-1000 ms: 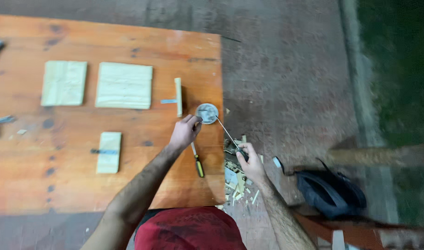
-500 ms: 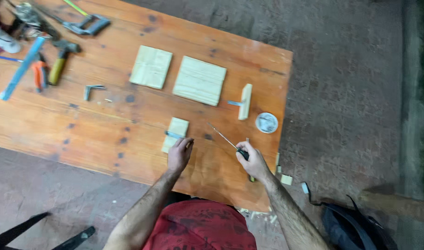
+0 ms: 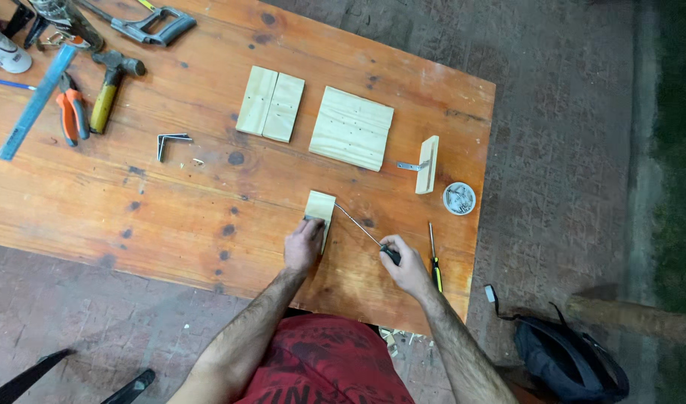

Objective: The person attaches metal L-brackets to small wooden blocks using a screwdriver. They position the brackets, insert screws, and tighten them, then move the assembled pieces aside on the workbench.

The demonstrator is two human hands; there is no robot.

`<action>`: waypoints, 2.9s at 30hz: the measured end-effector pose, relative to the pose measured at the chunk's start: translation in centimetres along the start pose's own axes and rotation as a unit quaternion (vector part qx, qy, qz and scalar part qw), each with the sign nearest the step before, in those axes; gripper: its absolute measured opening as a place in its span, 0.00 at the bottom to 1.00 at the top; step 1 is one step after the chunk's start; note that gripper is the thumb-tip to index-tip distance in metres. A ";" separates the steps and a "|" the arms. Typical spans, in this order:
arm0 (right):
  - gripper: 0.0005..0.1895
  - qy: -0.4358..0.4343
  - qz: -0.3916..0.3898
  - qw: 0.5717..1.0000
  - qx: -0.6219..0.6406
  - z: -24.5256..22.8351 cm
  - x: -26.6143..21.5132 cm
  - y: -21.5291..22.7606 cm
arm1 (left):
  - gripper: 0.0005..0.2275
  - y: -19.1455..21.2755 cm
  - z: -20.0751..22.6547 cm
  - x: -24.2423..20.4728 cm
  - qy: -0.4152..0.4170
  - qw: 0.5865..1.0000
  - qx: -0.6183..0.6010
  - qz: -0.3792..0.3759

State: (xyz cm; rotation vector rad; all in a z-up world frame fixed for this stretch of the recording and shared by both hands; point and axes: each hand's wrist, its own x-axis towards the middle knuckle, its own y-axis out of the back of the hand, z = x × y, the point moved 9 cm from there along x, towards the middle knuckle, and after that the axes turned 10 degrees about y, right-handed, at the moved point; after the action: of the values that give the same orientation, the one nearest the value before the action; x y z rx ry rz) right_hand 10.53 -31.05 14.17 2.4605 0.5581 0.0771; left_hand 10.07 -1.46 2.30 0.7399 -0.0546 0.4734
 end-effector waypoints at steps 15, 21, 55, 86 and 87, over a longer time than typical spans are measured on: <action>0.11 0.054 -0.181 0.921 -0.339 -12.8 6.0 1.9 | 0.07 2.6 3.4 0.6 0.020 0.998 -0.034 -0.050; 0.12 0.064 -0.228 0.881 -0.411 -15.4 8.6 1.3 | 0.19 1.4 1.9 0.0 0.054 0.998 -0.004 -0.036; 0.16 -0.043 -0.370 0.835 -0.405 -19.6 15.8 -2.9 | 0.08 2.1 3.1 0.0 -0.043 0.998 0.046 0.023; 0.08 0.127 -0.391 0.771 -0.486 -21.9 15.8 -6.4 | 0.04 2.3 3.3 0.0 -0.024 0.999 0.035 0.028; 0.08 0.126 -0.391 0.771 -0.486 -21.1 16.4 -6.5 | 0.04 2.3 3.0 0.0 -0.023 0.999 0.034 0.027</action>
State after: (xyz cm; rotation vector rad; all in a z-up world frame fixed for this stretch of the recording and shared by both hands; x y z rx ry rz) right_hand 19.19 -7.95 26.37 1.0865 1.2396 0.2771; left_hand 9.43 -2.01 5.98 0.8187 -0.1020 0.5129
